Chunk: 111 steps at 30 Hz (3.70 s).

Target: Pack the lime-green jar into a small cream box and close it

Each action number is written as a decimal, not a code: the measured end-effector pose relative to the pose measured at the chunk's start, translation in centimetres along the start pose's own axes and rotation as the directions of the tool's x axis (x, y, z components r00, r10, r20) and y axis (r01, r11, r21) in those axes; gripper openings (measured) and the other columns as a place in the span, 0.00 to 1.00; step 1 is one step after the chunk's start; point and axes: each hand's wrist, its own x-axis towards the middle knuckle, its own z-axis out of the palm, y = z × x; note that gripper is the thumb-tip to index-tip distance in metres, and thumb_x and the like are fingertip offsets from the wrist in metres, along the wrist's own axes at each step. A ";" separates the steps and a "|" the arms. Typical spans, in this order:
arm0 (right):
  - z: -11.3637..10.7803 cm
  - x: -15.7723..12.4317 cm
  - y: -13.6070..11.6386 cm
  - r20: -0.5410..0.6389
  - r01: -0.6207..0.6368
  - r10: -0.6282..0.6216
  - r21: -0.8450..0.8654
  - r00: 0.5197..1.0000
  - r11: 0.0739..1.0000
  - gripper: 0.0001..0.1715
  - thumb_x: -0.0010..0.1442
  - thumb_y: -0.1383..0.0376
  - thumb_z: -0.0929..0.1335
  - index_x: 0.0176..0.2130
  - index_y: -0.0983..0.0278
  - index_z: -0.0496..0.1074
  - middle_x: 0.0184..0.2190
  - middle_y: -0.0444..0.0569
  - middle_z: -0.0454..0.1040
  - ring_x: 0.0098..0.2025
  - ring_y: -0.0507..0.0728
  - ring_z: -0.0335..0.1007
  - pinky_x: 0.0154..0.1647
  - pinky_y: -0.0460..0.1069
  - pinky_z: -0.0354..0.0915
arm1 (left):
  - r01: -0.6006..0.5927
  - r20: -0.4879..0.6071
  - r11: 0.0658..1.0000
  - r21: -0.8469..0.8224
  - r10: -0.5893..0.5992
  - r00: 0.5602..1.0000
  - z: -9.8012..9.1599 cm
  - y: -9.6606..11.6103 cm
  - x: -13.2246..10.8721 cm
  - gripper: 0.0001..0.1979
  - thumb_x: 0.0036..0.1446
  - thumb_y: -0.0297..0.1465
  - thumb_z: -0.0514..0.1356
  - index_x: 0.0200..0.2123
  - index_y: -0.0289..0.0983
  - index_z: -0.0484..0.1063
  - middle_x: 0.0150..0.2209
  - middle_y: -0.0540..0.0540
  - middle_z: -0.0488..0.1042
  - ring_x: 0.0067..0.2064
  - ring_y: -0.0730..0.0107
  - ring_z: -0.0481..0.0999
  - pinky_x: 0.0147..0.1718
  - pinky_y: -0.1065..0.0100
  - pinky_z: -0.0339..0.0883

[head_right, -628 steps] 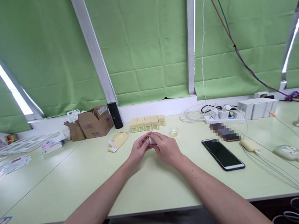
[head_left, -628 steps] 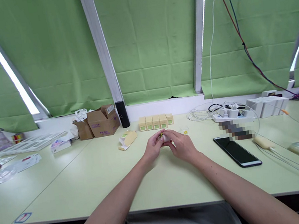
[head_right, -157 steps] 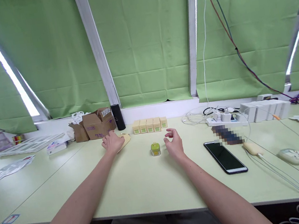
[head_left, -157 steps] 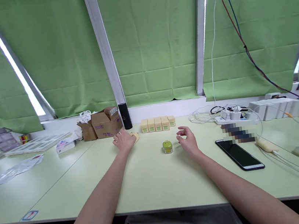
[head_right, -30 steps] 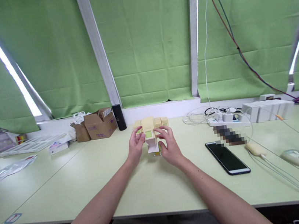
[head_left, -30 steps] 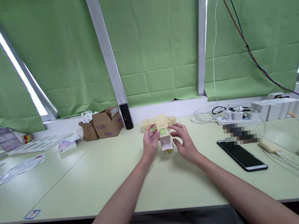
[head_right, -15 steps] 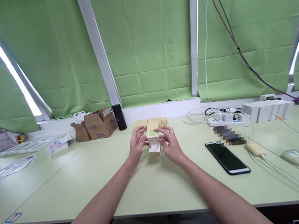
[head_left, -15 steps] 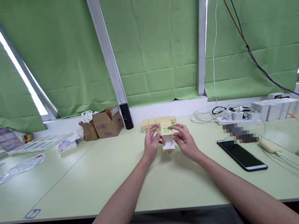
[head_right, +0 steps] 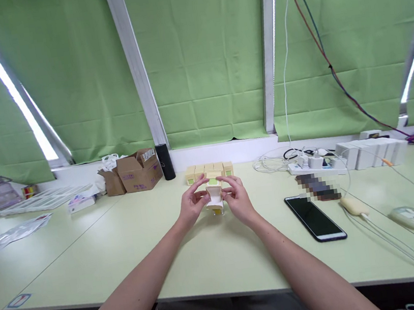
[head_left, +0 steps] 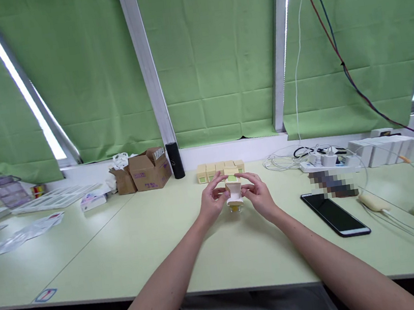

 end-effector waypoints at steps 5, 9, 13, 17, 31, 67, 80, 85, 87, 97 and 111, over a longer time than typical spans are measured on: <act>-0.1 0.0 -0.2 0.012 -0.019 0.018 0.036 1.000 0.999 0.28 0.57 0.66 0.69 0.56 0.53 0.76 0.60 0.52 0.64 0.39 0.54 0.77 0.42 0.54 0.77 | 0.020 -0.022 1.000 0.003 -0.020 1.000 0.2 0.2 0.1 0.25 0.56 0.39 0.71 0.57 0.41 0.77 0.74 0.34 0.56 0.38 0.69 0.82 0.41 0.64 0.78; -0.1 0.0 -0.3 0.011 -0.033 0.032 0.071 0.999 0.997 0.27 0.56 0.65 0.70 0.55 0.53 0.77 0.59 0.51 0.66 0.35 0.51 0.75 0.41 0.55 0.78 | 0.050 -0.043 0.999 0.005 -0.050 0.998 0.4 0.4 0.1 0.25 0.54 0.39 0.72 0.55 0.41 0.78 0.72 0.35 0.60 0.37 0.67 0.83 0.39 0.63 0.79; -0.2 0.0 -0.3 0.018 -0.031 0.029 0.084 0.999 0.996 0.27 0.55 0.65 0.71 0.55 0.53 0.77 0.59 0.50 0.66 0.33 0.50 0.75 0.40 0.55 0.78 | 0.062 -0.072 0.998 0.008 -0.061 0.996 0.5 0.2 0.2 0.24 0.53 0.39 0.73 0.53 0.41 0.79 0.71 0.35 0.63 0.37 0.67 0.83 0.39 0.62 0.80; -0.2 0.0 -0.3 0.026 -0.034 0.032 0.080 0.999 0.996 0.27 0.55 0.64 0.71 0.55 0.53 0.77 0.58 0.50 0.68 0.32 0.50 0.74 0.40 0.55 0.78 | 0.058 -0.069 0.998 0.006 -0.058 0.996 0.4 -0.4 0.2 0.25 0.54 0.41 0.72 0.54 0.41 0.79 0.71 0.35 0.64 0.36 0.66 0.84 0.37 0.63 0.80; -0.2 -0.1 -0.4 0.026 -0.062 0.059 0.107 0.998 0.992 0.26 0.55 0.60 0.74 0.54 0.55 0.79 0.61 0.52 0.71 0.33 0.52 0.76 0.39 0.56 0.79 | 0.081 -0.122 0.997 0.000 -0.080 0.989 0.6 0.1 0.0 0.24 0.53 0.41 0.72 0.51 0.37 0.80 0.69 0.33 0.67 0.36 0.63 0.85 0.35 0.62 0.81; 0.4 0.0 -0.5 -0.020 -0.162 0.165 0.099 0.986 0.982 0.29 0.54 0.49 0.77 0.52 0.56 0.77 0.60 0.52 0.71 0.30 0.50 0.73 0.33 0.50 0.73 | 0.089 -0.124 0.992 0.086 -0.078 0.989 1.3 0.5 -0.6 0.23 0.56 0.41 0.71 0.53 0.39 0.79 0.71 0.33 0.63 0.25 0.80 0.77 0.26 0.69 0.76; 0.3 0.1 0.3 -0.043 -0.153 0.156 0.064 0.987 0.986 0.27 0.55 0.49 0.76 0.51 0.56 0.78 0.60 0.53 0.72 0.32 0.52 0.76 0.38 0.54 0.76 | 0.059 -0.126 0.990 0.127 -0.043 0.991 1.4 0.0 -0.7 0.24 0.57 0.42 0.70 0.54 0.40 0.79 0.71 0.31 0.63 0.24 0.81 0.74 0.26 0.69 0.74; 0.3 0.1 -0.1 -0.054 -0.155 0.159 0.073 0.986 0.985 0.28 0.54 0.48 0.76 0.52 0.56 0.77 0.60 0.52 0.72 0.33 0.53 0.77 0.39 0.54 0.77 | -0.001 -0.083 0.985 0.175 0.016 0.996 1.3 0.3 -0.9 0.25 0.62 0.43 0.66 0.60 0.40 0.76 0.72 0.30 0.60 0.31 0.75 0.79 0.37 0.64 0.77; 0.3 0.0 -0.4 -0.064 -0.152 0.158 0.079 0.985 0.985 0.28 0.54 0.49 0.76 0.52 0.55 0.77 0.60 0.52 0.72 0.34 0.54 0.77 0.39 0.54 0.76 | -0.040 -0.040 0.982 0.184 0.048 0.998 1.2 0.5 -1.0 0.27 0.66 0.45 0.62 0.63 0.40 0.73 0.73 0.29 0.58 0.37 0.70 0.81 0.42 0.61 0.77; 0.1 0.3 -0.4 -0.106 -0.131 0.141 0.092 0.984 0.987 0.30 0.55 0.48 0.76 0.53 0.56 0.77 0.60 0.53 0.72 0.36 0.55 0.78 0.37 0.52 0.76 | -0.076 0.180 0.988 0.132 0.051 0.982 0.9 0.3 -1.2 0.44 0.60 0.52 0.65 0.74 0.50 0.54 0.79 0.38 0.28 0.63 0.46 0.72 0.56 0.51 0.73; 0.2 0.1 -0.2 -0.066 -0.112 0.119 0.105 0.991 0.988 0.30 0.55 0.48 0.77 0.54 0.55 0.77 0.61 0.52 0.73 0.39 0.56 0.80 0.46 0.57 0.78 | -0.017 0.039 0.998 0.066 0.014 0.999 1.3 0.1 -1.0 0.35 0.61 0.47 0.67 0.68 0.45 0.65 0.78 0.32 0.41 0.51 0.58 0.80 0.49 0.58 0.76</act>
